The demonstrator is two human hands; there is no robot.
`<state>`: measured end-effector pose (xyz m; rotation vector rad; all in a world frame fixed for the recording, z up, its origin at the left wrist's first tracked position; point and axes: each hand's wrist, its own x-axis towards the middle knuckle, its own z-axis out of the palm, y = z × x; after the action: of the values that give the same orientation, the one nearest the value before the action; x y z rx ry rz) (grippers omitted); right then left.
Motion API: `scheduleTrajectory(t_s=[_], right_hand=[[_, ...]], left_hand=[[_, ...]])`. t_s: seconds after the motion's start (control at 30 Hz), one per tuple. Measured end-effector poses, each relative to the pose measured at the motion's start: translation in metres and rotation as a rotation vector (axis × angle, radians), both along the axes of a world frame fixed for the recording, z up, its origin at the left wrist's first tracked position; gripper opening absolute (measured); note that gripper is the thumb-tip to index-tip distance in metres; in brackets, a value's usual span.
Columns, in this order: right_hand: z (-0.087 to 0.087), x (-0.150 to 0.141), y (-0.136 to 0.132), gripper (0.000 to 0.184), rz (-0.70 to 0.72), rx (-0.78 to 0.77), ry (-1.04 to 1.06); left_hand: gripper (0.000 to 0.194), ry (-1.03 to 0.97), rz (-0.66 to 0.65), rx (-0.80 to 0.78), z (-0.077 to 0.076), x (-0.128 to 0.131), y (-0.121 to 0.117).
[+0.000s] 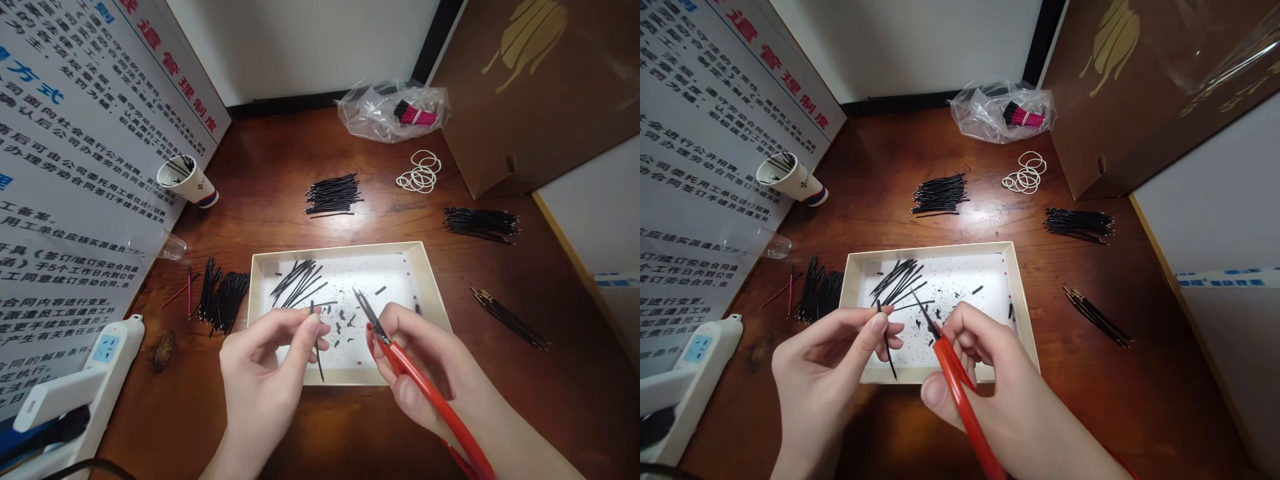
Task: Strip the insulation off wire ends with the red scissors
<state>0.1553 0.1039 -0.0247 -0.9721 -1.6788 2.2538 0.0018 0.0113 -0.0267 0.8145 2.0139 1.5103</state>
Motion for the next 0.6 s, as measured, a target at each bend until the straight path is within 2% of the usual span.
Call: scheduleTrajectory(t_s=[0.27,0.6], right_hand=[[0.0027,-0.0062,-0.007,0.052,0.131,-0.229,-0.021],[0.0031,-0.0068,-0.0068,0.054,0.131,-0.244,0.0]], left_hand=[[0.01,-0.038,-0.03,0.005,0.0018,0.004,-0.0011],[0.011,0.018,-0.063,0.014,0.0008,0.0019,-0.0022]])
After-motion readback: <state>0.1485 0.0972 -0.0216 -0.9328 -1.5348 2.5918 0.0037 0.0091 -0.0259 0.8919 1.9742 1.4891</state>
